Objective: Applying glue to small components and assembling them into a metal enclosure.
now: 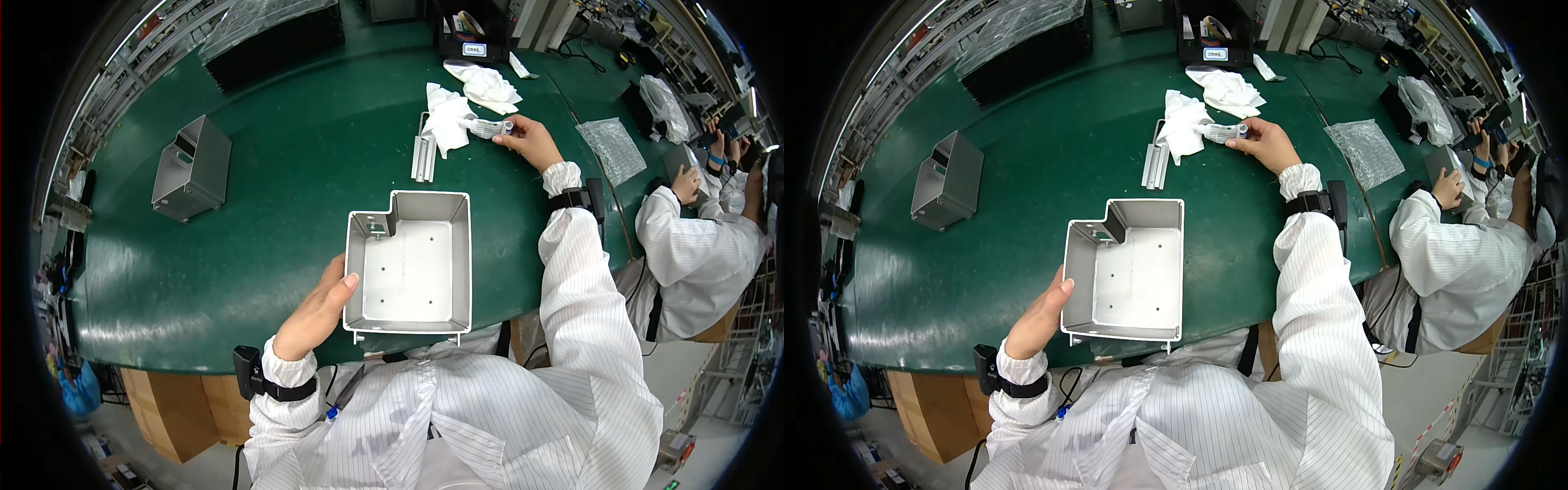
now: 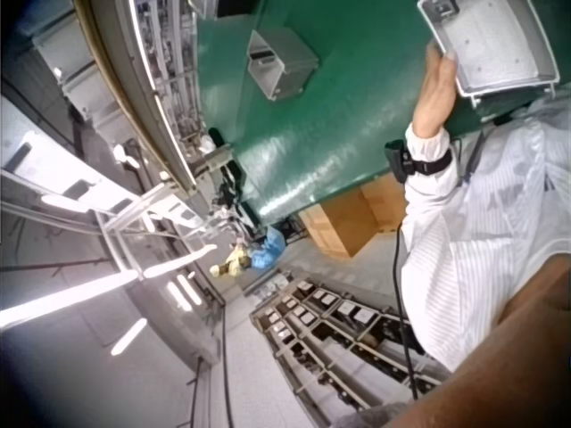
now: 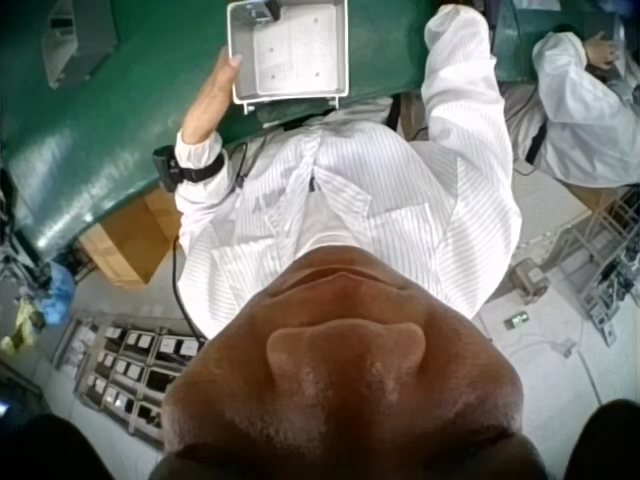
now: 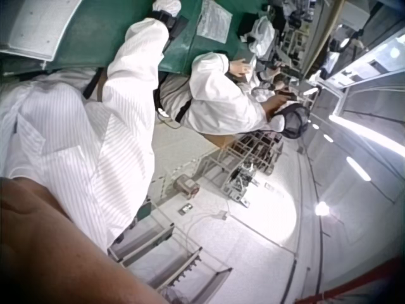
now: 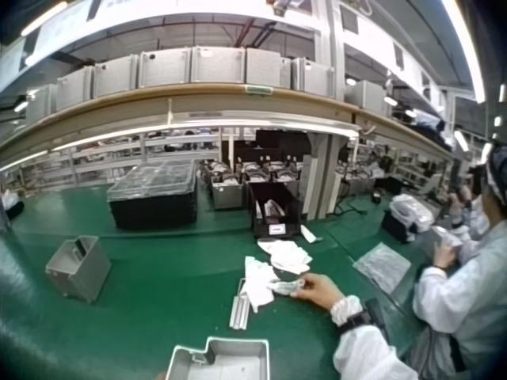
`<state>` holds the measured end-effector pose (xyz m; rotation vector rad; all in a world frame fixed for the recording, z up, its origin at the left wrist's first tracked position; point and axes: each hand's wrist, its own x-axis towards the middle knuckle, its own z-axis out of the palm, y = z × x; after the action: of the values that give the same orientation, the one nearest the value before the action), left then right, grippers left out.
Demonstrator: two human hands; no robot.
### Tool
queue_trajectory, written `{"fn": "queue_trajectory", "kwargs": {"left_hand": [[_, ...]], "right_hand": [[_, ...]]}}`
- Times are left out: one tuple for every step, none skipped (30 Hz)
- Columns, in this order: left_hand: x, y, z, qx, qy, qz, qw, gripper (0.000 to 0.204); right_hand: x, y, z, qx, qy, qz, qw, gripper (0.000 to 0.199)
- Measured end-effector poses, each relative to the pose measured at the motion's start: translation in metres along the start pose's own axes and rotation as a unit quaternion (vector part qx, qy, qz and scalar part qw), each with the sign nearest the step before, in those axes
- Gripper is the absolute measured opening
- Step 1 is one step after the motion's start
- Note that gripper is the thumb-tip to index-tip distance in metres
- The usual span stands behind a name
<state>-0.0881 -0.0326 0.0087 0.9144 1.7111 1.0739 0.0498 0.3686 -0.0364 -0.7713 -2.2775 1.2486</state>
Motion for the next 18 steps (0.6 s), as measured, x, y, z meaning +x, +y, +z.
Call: {"fn": "queue_trajectory", "kwargs": {"left_hand": [[0.001,-0.005,-0.001,0.033,0.013,0.012,0.999,0.072],[-0.001,-0.007,-0.005,0.034,0.015,0.011,0.999,0.072],[0.0,0.001,-0.008,-0.01,-0.016,-0.027,0.999,0.07],[0.0,0.006,-0.014,-0.053,-0.044,-0.068,0.995,0.07],[0.007,0.0,-0.032,-0.007,-0.03,-0.061,0.998,0.068],[0.019,0.012,-0.042,0.05,0.029,-0.049,0.997,0.064],[0.03,0.03,-0.054,0.11,0.094,-0.038,0.989,0.06],[0.046,0.039,-0.068,0.179,0.094,0.04,0.978,0.052],[0.066,0.046,-0.08,0.247,0.09,0.119,0.957,0.044],[0.09,0.05,-0.087,0.252,0.046,0.161,0.953,0.037],[0.114,0.05,-0.092,0.257,0.001,0.204,0.945,0.03],[0.133,0.053,-0.087,0.235,-0.039,0.226,0.945,0.028],[0.151,0.057,-0.077,0.213,-0.08,0.246,0.942,0.026],[0.169,0.054,-0.068,0.183,-0.137,0.271,0.935,0.025],[0.18,0.059,-0.055,0.198,-0.179,0.281,0.922,0.024],[0.192,0.056,-0.044,0.251,-0.192,0.297,0.901,0.024],[0.202,0.051,-0.034,0.301,-0.204,0.313,0.878,0.023],[0.209,0.049,-0.026,0.332,-0.208,0.306,0.868,0.022]], "right_hand": [[-0.004,-0.003,-0.001,0.035,-0.023,0.03,0.999,0.029],[-0.008,-0.006,0.0,0.069,-0.021,0.033,0.997,0.027],[-0.013,-0.008,-0.003,0.099,-0.014,0.035,0.994,0.025],[-0.016,-0.008,-0.003,0.114,-0.008,0.036,0.993,0.023],[-0.017,-0.009,-0.003,0.115,-0.008,0.034,0.993,0.023],[-0.02,-0.008,-0.004,0.164,0.013,0.038,0.986,0.023],[-0.022,-0.01,-0.002,0.217,0.03,0.038,0.975,0.023],[-0.023,-0.012,0.002,0.22,0.029,0.036,0.974,0.023],[-0.024,-0.012,0.006,0.291,0.044,0.044,0.955,0.022],[-0.025,-0.012,0.009,0.363,0.06,0.05,0.929,0.022],[-0.025,-0.011,0.011,0.366,0.064,0.045,0.927,0.022],[-0.026,-0.01,0.013,0.364,0.05,0.06,0.928,0.022],[-0.027,-0.01,0.014,0.361,0.037,0.074,0.929,0.022],[-0.028,-0.012,0.016,0.354,0.033,0.078,0.931,0.022],[-0.03,-0.013,0.015,0.355,0.041,0.075,0.931,0.022],[-0.031,-0.014,0.015,0.349,0.039,0.08,0.933,0.023],[-0.032,-0.015,0.017,0.343,0.035,0.086,0.935,0.023],[-0.033,-0.019,0.015,0.326,0.046,0.095,0.94,0.024]]}}
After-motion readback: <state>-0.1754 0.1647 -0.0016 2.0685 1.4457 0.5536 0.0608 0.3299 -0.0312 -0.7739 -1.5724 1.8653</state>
